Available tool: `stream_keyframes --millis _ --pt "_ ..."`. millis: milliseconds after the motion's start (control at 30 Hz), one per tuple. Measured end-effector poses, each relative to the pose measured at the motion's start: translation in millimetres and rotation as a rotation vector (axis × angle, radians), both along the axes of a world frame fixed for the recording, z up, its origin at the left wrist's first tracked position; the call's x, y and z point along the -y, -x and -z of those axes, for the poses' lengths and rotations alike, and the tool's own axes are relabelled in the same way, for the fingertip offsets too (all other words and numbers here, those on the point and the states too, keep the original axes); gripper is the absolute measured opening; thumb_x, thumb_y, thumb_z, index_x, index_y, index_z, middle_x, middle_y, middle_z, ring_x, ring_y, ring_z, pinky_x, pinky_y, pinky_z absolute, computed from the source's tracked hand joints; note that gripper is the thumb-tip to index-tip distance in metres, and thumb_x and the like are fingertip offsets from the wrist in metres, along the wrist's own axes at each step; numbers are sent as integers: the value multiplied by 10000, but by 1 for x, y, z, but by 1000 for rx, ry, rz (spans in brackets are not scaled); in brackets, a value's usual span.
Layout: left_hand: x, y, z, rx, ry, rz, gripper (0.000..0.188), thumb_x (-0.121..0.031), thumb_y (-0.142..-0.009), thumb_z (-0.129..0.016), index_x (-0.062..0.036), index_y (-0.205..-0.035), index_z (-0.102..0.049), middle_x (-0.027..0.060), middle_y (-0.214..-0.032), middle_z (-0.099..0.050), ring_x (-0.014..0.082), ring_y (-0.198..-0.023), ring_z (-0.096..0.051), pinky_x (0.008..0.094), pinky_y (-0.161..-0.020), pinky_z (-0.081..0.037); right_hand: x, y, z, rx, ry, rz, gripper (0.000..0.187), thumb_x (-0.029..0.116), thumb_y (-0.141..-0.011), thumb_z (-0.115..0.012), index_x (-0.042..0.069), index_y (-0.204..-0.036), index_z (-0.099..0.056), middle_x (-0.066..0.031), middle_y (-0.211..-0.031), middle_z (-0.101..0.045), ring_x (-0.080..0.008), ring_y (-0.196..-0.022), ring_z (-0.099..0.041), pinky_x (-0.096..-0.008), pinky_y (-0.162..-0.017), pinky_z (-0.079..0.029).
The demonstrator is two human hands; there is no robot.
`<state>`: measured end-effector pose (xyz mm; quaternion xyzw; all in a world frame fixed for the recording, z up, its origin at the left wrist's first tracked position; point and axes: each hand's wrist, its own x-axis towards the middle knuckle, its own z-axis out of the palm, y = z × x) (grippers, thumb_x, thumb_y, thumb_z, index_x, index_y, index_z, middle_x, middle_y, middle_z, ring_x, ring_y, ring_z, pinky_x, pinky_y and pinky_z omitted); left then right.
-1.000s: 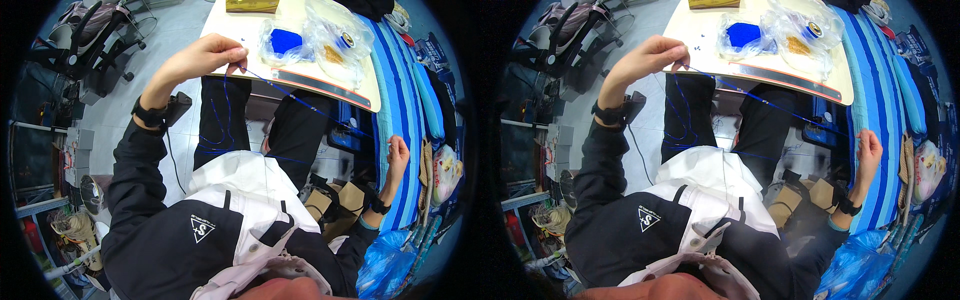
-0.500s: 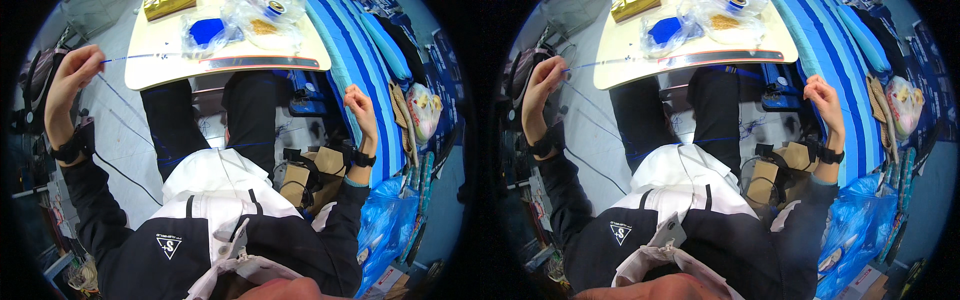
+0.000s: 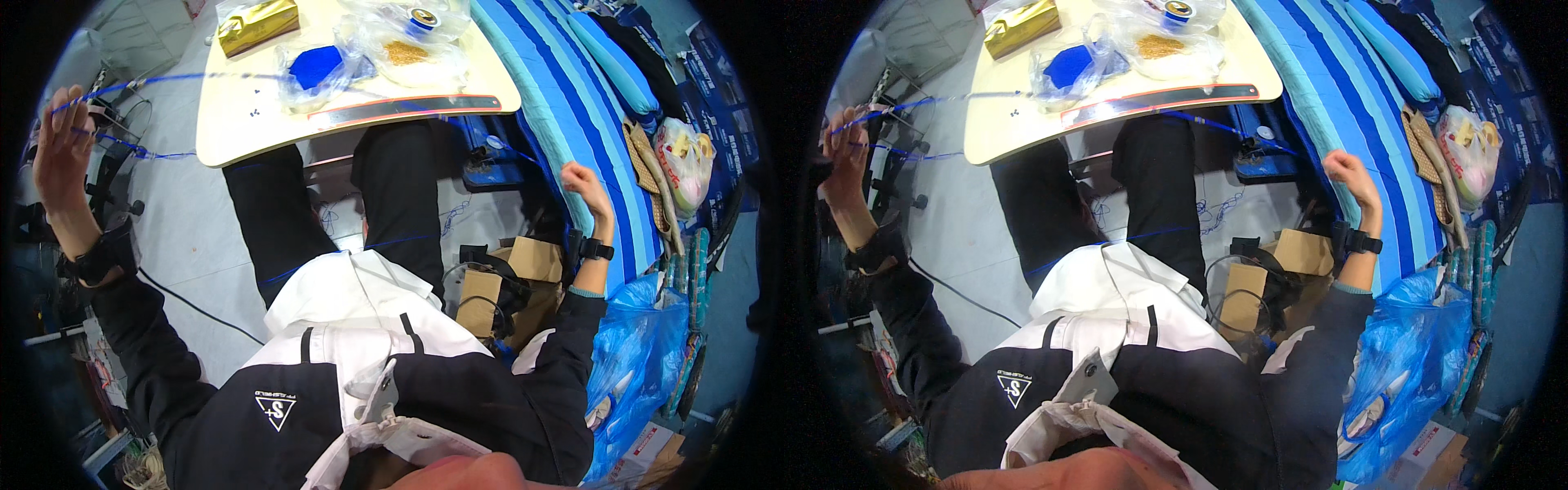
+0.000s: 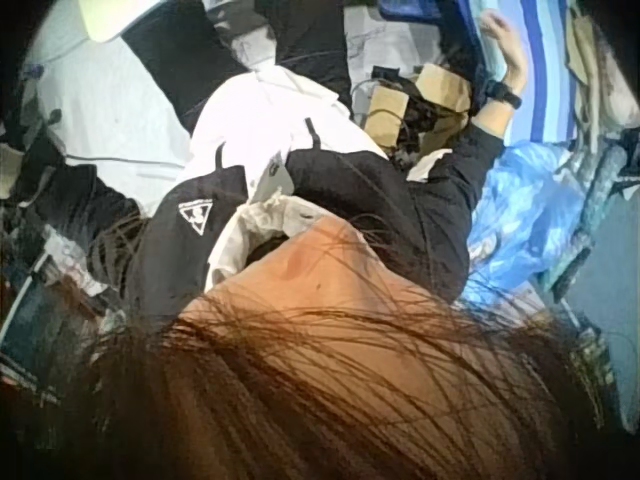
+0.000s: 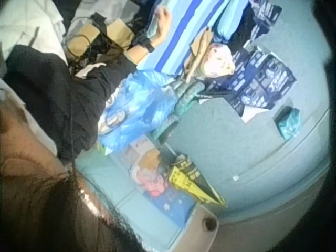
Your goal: The person threads small blue beads onto a blue cord using both hands. They repeatedly pull the cord through the beads and adjust the spacing. The task continues without a visible final state.
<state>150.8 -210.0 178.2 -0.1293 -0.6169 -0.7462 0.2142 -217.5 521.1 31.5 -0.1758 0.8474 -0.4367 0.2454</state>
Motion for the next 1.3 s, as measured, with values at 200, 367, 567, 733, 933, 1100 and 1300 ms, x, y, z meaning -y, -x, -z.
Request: stream_keyframes --millis 200,367,567,733,933,1100,1300 --pt "-75 29 -12 -116 347 -224 448 -324 -882 -616 -12 -1197 -556 62 -960 -592 49 -726 -546 134 -526 -422 116 -43 6 -472 -226 -451 215 196 -849 -646 10 -957 -643 -129 -908 -635 -225 -818 -617 -330 -734 -481" --pt "-131 42 -35 -84 676 -264 252 -267 -889 -621 -54 -1009 -681 61 -850 -675 19 -498 -413 150 -447 -319 240 -108 -42 -376 293 -618 309 65 -880 -559 11 -1184 -554 -90 -1076 -621 -160 -964 -593 -278 -824 -475" --pt "-144 45 -39 -84 620 -198 249 -267 -869 -656 -56 -995 -695 81 -847 -682 35 -503 -407 158 -449 -301 349 -189 -69 5 880 -868 472 335 -958 -498 24 -1306 -428 -106 -1117 -580 -153 -1004 -563 -274 -898 -435" --pt "-121 39 -31 -110 532 -287 243 -237 -877 -645 -57 -1034 -690 91 -874 -685 37 -510 -402 156 -449 -300 352 -201 -85 184 916 -818 252 240 -954 -525 0 -968 -601 -31 -855 -611 -75 -740 -548 -209 -700 -458" --pt "-108 36 -27 -193 329 -395 189 -106 -899 -600 -10 -1053 -653 76 -1002 -623 43 -793 -556 117 -584 -370 320 -169 -86 240 624 -728 206 180 -949 -521 10 -895 -623 -23 -803 -631 -33 -607 -499 -183 -538 -421" --pt "-107 30 -17 -184 602 -522 233 -175 -880 -635 -35 -1063 -669 92 -928 -683 27 -629 -518 129 -492 -329 281 -151 -85 15 560 -540 225 211 -953 -523 22 -881 -623 33 -710 -536 -17 -562 -407 -163 -489 -319" --pt "-58 13 -8 -183 448 -811 248 -105 -900 -587 -35 -1133 -636 107 -1054 -669 34 -735 -594 115 -538 -390 185 -93 -108 -44 429 -510 247 261 -965 -490 63 -834 -561 51 -706 -463 -9 -549 -338 -162 -466 -251"
